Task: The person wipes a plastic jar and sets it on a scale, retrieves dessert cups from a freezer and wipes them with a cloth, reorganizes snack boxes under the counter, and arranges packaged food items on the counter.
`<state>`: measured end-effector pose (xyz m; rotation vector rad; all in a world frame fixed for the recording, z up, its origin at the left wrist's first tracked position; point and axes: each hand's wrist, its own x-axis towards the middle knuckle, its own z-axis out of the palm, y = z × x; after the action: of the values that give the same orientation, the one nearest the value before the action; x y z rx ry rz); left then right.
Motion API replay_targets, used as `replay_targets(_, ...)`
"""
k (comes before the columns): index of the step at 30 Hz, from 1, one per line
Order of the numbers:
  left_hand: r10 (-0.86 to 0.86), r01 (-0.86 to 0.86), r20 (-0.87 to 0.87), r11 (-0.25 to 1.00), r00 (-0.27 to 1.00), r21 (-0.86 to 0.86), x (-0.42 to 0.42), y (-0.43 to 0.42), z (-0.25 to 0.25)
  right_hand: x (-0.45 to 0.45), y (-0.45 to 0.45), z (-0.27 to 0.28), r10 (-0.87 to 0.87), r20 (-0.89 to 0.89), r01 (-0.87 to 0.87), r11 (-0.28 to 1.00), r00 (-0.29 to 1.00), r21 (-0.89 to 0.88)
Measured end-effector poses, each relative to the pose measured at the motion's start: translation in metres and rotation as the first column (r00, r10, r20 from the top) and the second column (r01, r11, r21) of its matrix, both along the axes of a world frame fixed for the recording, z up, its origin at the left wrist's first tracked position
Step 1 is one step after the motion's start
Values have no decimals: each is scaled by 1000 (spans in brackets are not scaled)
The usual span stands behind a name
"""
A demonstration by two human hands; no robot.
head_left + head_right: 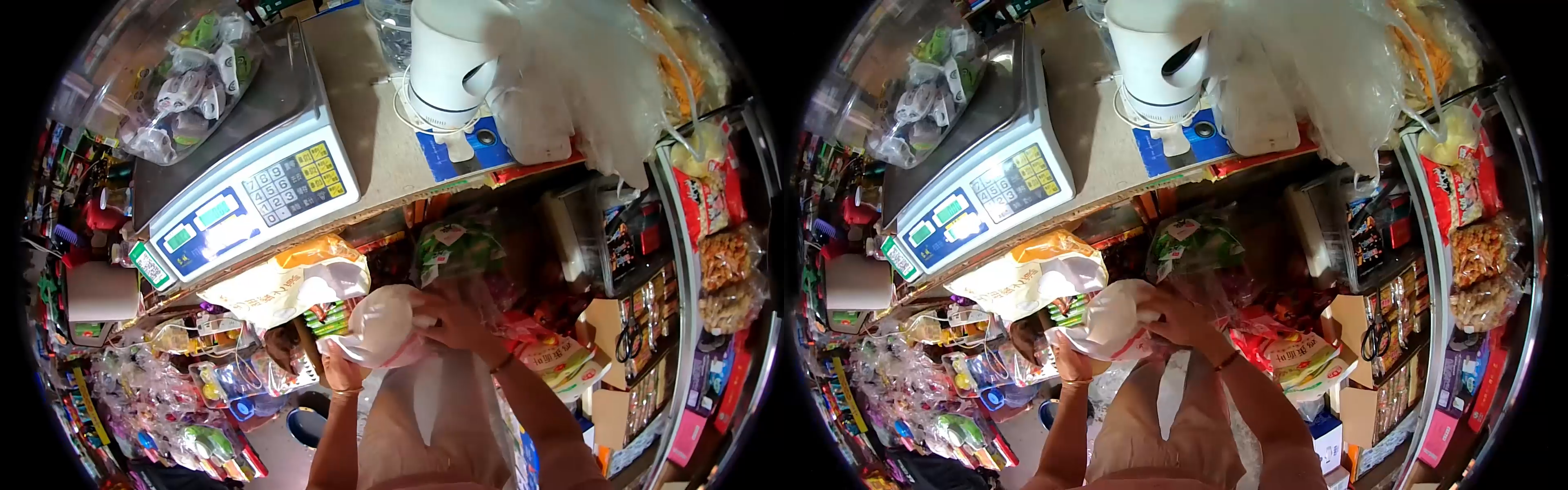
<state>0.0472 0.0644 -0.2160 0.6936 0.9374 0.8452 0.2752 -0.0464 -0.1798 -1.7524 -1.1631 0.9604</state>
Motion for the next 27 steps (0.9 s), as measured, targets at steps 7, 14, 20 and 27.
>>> replay_targets(7,-260,258,-141,966,955,-28,-29,-36,-6,-63,-55,-24,-590,320,622,783,742,2)
replay_targets(14,-396,365,312,918,863,157,24,-36,121,-26,-110,102,-514,-764,583,780,390,-227)
replay_targets(20,-660,540,279,740,697,402,141,-68,241,31,-174,212,-553,-669,752,660,497,14)
replay_targets(27,-522,559,-200,767,829,314,246,-83,194,85,-204,193,-521,-700,805,579,489,132)
